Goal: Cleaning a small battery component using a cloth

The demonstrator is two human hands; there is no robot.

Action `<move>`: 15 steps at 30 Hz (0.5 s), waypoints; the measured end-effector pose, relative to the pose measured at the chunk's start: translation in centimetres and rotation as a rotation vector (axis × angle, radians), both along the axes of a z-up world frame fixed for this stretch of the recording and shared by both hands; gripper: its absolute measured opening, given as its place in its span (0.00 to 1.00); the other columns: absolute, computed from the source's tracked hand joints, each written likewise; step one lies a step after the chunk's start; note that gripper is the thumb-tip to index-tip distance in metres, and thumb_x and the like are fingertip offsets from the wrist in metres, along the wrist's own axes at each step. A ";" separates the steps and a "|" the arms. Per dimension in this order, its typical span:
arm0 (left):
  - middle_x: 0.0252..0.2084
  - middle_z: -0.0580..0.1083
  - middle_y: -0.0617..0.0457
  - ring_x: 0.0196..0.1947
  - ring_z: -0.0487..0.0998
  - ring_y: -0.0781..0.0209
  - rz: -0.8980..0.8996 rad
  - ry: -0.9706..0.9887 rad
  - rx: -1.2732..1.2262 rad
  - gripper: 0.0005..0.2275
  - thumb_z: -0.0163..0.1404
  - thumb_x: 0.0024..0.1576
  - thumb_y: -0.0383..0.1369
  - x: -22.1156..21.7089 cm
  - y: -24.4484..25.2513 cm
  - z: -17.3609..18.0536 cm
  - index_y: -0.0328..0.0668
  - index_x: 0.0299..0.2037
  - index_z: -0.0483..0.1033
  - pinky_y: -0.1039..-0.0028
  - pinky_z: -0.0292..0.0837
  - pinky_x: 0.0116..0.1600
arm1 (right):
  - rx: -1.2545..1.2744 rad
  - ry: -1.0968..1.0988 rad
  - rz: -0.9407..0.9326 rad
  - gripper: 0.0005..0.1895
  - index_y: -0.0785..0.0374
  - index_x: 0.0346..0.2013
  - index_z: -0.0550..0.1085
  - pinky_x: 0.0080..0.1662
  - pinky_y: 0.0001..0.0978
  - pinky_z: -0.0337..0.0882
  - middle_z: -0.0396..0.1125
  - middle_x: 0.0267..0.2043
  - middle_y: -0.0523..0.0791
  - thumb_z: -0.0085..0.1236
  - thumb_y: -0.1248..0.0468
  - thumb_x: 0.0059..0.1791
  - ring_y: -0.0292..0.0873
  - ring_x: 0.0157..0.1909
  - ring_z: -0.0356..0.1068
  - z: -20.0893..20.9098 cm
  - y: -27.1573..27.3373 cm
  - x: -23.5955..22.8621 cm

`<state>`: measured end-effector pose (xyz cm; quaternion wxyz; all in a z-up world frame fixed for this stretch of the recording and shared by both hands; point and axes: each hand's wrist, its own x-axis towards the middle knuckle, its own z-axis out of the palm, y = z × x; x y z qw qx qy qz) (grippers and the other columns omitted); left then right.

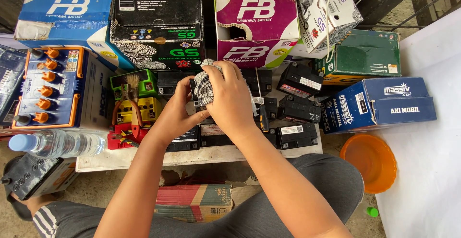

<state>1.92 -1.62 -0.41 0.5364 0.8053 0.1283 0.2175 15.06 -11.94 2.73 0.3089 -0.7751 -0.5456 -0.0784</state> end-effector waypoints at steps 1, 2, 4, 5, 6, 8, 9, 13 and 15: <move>0.62 0.66 0.27 0.66 0.63 0.23 0.001 0.000 0.000 0.35 0.63 0.55 0.31 0.0 0.0 0.0 0.33 0.66 0.52 0.27 0.56 0.63 | 0.000 0.000 0.001 0.39 0.65 0.57 0.71 0.60 0.52 0.70 0.64 0.53 0.56 0.64 0.81 0.31 0.61 0.63 0.63 0.0 0.0 0.0; 0.62 0.66 0.27 0.66 0.62 0.23 0.000 0.002 -0.002 0.35 0.63 0.54 0.31 -0.1 0.0 0.0 0.33 0.66 0.52 0.27 0.55 0.63 | -0.001 0.003 -0.001 0.39 0.65 0.57 0.70 0.60 0.52 0.70 0.63 0.53 0.56 0.64 0.81 0.31 0.61 0.63 0.63 0.0 0.0 -0.1; 0.62 0.66 0.27 0.66 0.62 0.22 -0.002 0.003 -0.005 0.35 0.63 0.54 0.31 -0.1 0.0 0.0 0.33 0.66 0.52 0.27 0.55 0.63 | -0.001 0.005 -0.003 0.39 0.65 0.57 0.70 0.60 0.53 0.70 0.63 0.54 0.56 0.65 0.80 0.31 0.62 0.63 0.63 -0.1 0.0 -0.1; 0.62 0.66 0.27 0.67 0.62 0.23 -0.003 0.001 -0.002 0.35 0.63 0.54 0.31 0.0 0.1 0.0 0.33 0.66 0.52 0.27 0.55 0.63 | -0.003 0.004 -0.005 0.39 0.65 0.57 0.70 0.60 0.53 0.70 0.63 0.54 0.56 0.64 0.80 0.31 0.61 0.63 0.63 -0.1 0.0 -0.1; 0.63 0.66 0.27 0.67 0.62 0.23 -0.003 0.000 -0.001 0.35 0.63 0.55 0.31 0.0 0.1 0.1 0.33 0.66 0.52 0.27 0.55 0.63 | -0.005 0.004 -0.007 0.39 0.65 0.58 0.70 0.60 0.53 0.70 0.63 0.54 0.56 0.64 0.81 0.31 0.61 0.63 0.63 -0.2 0.0 -0.1; 0.63 0.65 0.27 0.67 0.62 0.23 -0.004 -0.003 -0.005 0.35 0.63 0.54 0.31 0.0 0.1 0.0 0.33 0.66 0.52 0.27 0.55 0.63 | -0.005 0.003 -0.010 0.40 0.65 0.58 0.70 0.60 0.52 0.70 0.63 0.54 0.56 0.65 0.80 0.31 0.61 0.63 0.63 -0.1 0.0 -0.1; 0.63 0.65 0.27 0.67 0.61 0.23 -0.004 -0.006 -0.008 0.35 0.63 0.54 0.31 0.0 0.1 -0.1 0.32 0.66 0.52 0.27 0.55 0.63 | -0.004 0.003 -0.013 0.40 0.65 0.57 0.70 0.61 0.52 0.70 0.63 0.54 0.56 0.65 0.80 0.31 0.61 0.64 0.62 -0.1 0.0 -0.2; 0.63 0.65 0.27 0.67 0.62 0.22 -0.001 -0.009 0.000 0.34 0.63 0.55 0.30 0.0 0.0 0.2 0.32 0.66 0.52 0.27 0.55 0.63 | -0.010 0.004 -0.009 0.39 0.65 0.57 0.70 0.61 0.52 0.70 0.63 0.54 0.56 0.66 0.80 0.31 0.61 0.63 0.63 -0.2 0.0 -0.1; 0.62 0.66 0.27 0.66 0.62 0.22 -0.003 -0.011 -0.002 0.34 0.63 0.55 0.30 0.1 0.0 0.2 0.32 0.66 0.52 0.27 0.56 0.63 | -0.009 0.015 -0.002 0.40 0.66 0.58 0.70 0.60 0.53 0.70 0.62 0.54 0.56 0.65 0.80 0.31 0.63 0.63 0.62 -0.3 -0.1 0.0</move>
